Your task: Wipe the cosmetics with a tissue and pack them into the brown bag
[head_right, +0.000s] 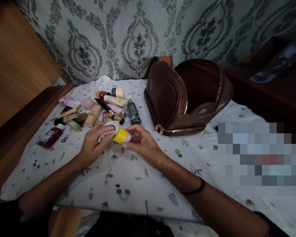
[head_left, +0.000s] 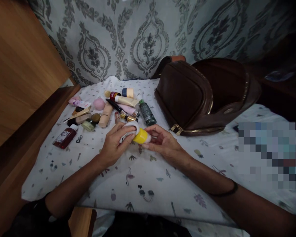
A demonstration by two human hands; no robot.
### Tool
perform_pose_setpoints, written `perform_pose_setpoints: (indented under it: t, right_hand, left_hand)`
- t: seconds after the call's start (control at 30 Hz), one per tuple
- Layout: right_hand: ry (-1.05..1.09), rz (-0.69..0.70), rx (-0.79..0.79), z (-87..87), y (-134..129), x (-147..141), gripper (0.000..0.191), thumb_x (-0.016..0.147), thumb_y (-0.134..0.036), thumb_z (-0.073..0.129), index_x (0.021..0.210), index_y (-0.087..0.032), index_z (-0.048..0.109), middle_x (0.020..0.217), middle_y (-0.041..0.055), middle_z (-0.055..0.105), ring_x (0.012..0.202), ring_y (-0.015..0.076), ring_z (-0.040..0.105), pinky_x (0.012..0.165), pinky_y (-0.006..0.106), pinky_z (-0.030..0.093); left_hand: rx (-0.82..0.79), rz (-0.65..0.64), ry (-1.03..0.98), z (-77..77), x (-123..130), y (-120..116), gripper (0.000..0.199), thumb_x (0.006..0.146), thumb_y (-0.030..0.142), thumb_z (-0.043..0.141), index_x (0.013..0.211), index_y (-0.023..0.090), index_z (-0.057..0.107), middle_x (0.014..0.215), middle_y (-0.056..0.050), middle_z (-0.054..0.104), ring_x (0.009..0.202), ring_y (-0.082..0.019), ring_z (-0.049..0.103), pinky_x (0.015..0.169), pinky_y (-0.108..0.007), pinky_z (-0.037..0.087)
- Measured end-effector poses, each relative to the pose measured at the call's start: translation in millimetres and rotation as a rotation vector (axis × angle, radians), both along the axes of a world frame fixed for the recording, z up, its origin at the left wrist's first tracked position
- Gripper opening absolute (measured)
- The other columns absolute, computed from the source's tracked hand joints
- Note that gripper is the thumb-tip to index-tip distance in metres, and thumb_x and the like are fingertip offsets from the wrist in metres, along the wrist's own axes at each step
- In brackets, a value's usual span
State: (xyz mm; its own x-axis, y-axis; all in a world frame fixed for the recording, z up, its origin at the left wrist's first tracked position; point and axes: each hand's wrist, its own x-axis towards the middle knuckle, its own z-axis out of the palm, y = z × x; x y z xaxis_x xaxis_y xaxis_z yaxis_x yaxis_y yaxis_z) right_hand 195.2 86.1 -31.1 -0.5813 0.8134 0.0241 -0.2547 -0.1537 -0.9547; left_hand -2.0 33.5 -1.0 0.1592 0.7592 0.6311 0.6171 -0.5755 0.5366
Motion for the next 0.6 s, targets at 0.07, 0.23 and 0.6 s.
perform_pose_setpoints:
  t: [0.07,0.23,0.6]
  right_hand:
    - [0.007,-0.027,0.019,-1.0,0.5,0.2,0.049,0.064,-0.028,0.089,0.102,-0.023,0.059,0.102,-0.0008,0.066,0.085,0.0124,0.068,0.081,0.029,0.057]
    - [-0.011,-0.072,0.028,1.1,-0.1,-0.8,0.062,0.064,-0.032,0.089,0.118,-0.025,0.06,0.115,0.0033,0.067,0.097,0.0176,0.068,0.093,0.038,0.056]
    - [0.017,0.033,0.005,8.0,-7.8,-4.1,0.061,0.053,-0.043,0.093,0.098,-0.021,0.058,0.088,-0.0034,0.068,0.079,0.0121,0.064,0.078,0.026,0.053]
  left_hand:
    - [-0.02,0.016,0.001,-1.6,-0.2,-0.5,0.018,0.097,0.026,0.057,0.111,0.018,0.065,0.1,-0.006,0.064,0.094,-0.017,0.061,0.083,-0.029,0.05]
    - [-0.047,0.063,0.047,-6.1,2.8,-1.8,0.028,0.092,0.034,0.065,0.116,0.02,0.061,0.102,-0.006,0.063,0.095,-0.02,0.061,0.082,-0.031,0.051]
    - [0.194,0.034,0.202,-8.1,8.9,-19.4,0.023,0.091,0.008,0.054,0.104,0.024,0.066,0.108,-0.006,0.059,0.096,-0.018,0.063,0.079,-0.027,0.054]
